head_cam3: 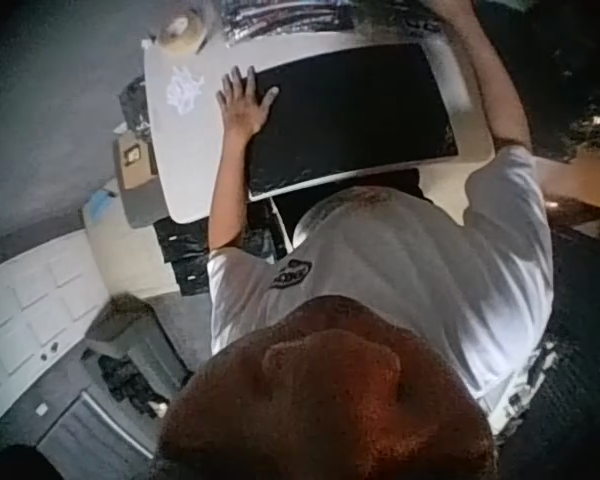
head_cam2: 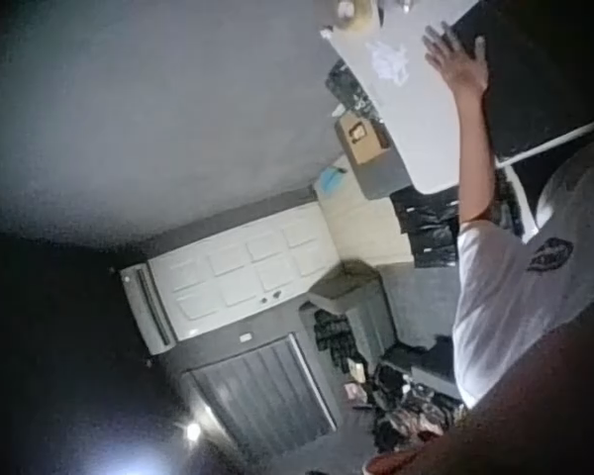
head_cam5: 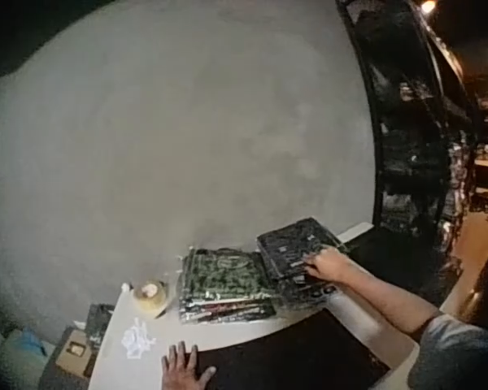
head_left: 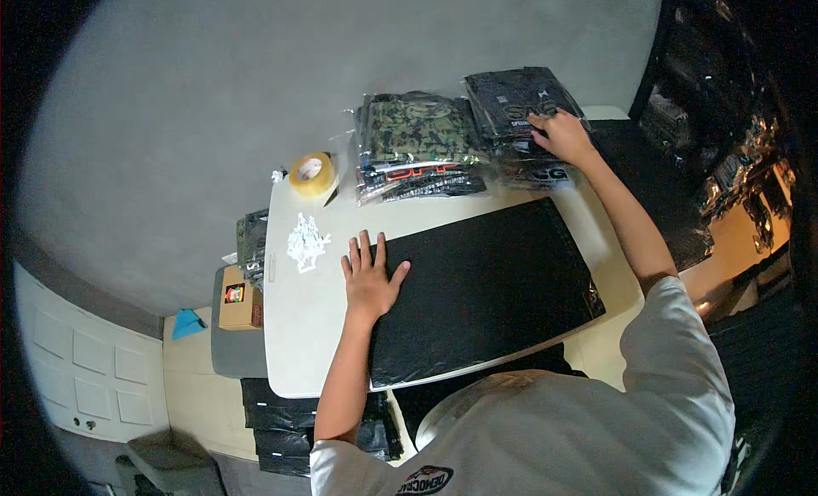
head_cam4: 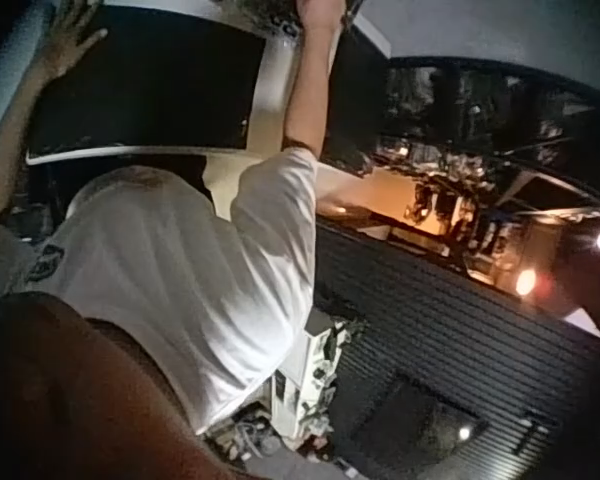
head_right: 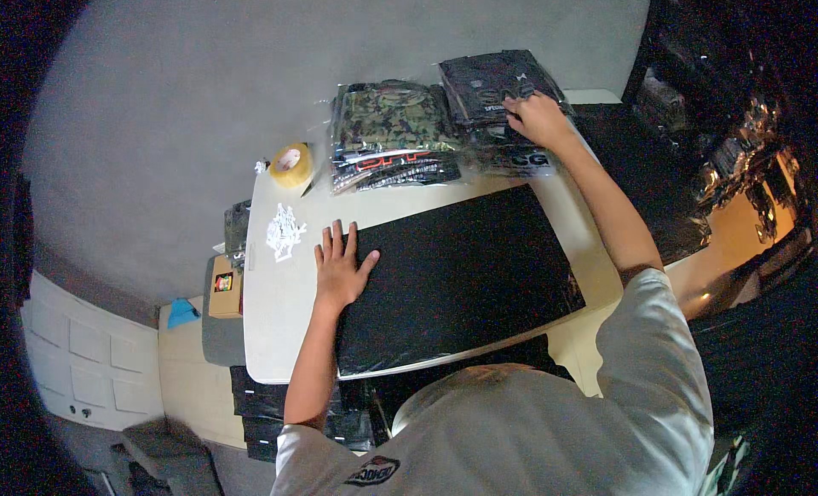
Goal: The recorder is folding shirts and placing them into black mailing bags on a folding table.
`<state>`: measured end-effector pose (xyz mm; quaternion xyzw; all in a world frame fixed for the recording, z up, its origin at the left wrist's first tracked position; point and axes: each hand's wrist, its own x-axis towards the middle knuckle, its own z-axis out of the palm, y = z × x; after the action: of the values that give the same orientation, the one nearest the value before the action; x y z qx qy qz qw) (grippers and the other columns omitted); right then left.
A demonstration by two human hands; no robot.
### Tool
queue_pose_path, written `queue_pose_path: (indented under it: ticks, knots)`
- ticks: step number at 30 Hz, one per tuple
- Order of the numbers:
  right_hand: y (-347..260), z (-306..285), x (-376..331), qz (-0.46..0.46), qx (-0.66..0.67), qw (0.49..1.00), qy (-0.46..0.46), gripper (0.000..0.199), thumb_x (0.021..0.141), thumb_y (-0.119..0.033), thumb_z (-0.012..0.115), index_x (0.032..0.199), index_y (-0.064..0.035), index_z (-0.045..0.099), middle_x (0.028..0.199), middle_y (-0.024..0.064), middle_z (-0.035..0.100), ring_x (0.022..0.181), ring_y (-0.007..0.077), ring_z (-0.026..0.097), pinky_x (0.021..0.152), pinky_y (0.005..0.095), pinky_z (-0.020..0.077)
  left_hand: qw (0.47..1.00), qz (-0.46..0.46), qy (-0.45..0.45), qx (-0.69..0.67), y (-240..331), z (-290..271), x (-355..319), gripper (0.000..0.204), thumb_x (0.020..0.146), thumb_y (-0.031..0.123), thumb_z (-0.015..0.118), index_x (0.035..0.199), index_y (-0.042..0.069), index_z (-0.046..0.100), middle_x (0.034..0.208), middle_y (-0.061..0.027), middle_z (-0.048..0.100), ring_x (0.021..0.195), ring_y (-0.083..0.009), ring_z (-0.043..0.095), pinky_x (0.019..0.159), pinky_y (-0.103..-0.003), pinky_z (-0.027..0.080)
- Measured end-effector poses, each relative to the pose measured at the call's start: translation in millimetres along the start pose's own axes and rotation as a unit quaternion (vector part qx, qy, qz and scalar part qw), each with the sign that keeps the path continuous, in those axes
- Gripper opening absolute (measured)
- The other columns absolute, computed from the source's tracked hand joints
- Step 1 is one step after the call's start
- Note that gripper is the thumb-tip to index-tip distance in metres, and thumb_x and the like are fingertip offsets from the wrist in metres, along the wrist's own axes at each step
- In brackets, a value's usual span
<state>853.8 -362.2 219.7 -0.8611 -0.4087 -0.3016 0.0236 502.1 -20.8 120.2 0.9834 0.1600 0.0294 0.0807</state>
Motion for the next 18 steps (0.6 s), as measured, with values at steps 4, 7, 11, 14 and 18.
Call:
queue_pose_path:
  ticks: [4, 7, 11, 14, 18]
  knots:
    - [8, 7, 0, -0.008, -0.003, 1.0, 0.025, 0.028, 0.091, -0.025, 0.067, 0.114, -0.0112, 0.075, 0.095, 0.0125, 0.077, 0.085, 0.0339, 0.073, 0.094, 0.0444, 0.0556, 1.0, 0.004, 0.001, 0.005, 1, -2, 0, 0.087, 0.102, 0.07, 0.036, 0.166, 0.013, 0.023, 0.173, -0.021, 0.009, 0.159, -0.042, 0.005, 0.127, -0.058, 0.007]
    - [9, -4, 0, -0.019, 0.002, 0.995, 0.102, 0.024, 0.09, -0.025, 0.068, 0.108, -0.0107, 0.076, 0.091, 0.0122, 0.077, 0.081, 0.0333, 0.073, 0.089, 0.0456, 0.057, 1.0, 0.012, -0.007, -0.007, 0, -1, -1, 0.087, 0.102, 0.07, 0.036, 0.166, 0.014, 0.022, 0.173, -0.021, 0.009, 0.159, -0.0419, 0.005, 0.127, -0.059, 0.007]
    - [-36, -73, -9, 0.017, 0.078, 0.981, 0.179, 0.021, 0.088, -0.028, 0.068, 0.096, -0.0099, 0.075, 0.084, 0.0143, 0.075, 0.075, 0.0335, 0.072, 0.074, 0.049, 0.0592, 1.0, 0.011, 0.0, 0.003, 0, 1, -4, 0.086, 0.102, 0.07, 0.037, 0.166, 0.015, 0.022, 0.173, -0.0213, 0.01, 0.159, -0.0422, 0.007, 0.126, -0.059, 0.009]
    - [-104, -118, -51, -0.031, 0.041, 0.998, 0.035, 0.015, 0.085, -0.024, 0.072, 0.09, -0.01, 0.069, 0.077, 0.0093, 0.068, 0.064, 0.0322, 0.067, 0.064, 0.0447, 0.0569, 1.0, 0.006, -0.003, 0.014, -3, 4, -4, 0.086, 0.101, 0.07, 0.038, 0.166, 0.016, 0.022, 0.173, -0.0205, 0.01, 0.159, -0.0413, 0.007, 0.126, -0.059, 0.01]
    - [-172, -125, -111, -0.115, 0.224, 0.948, -0.196, 0.019, 0.09, -0.031, 0.071, 0.086, -0.013, 0.071, 0.078, 0.0091, 0.07, 0.067, 0.0328, 0.069, 0.066, 0.049, 0.0568, 1.0, 0.016, 0.014, 0.017, -2, 3, 0, 0.085, 0.102, 0.07, 0.036, 0.166, 0.015, 0.024, 0.172, -0.0217, 0.012, 0.159, -0.0418, 0.009, 0.126, -0.06, 0.011]
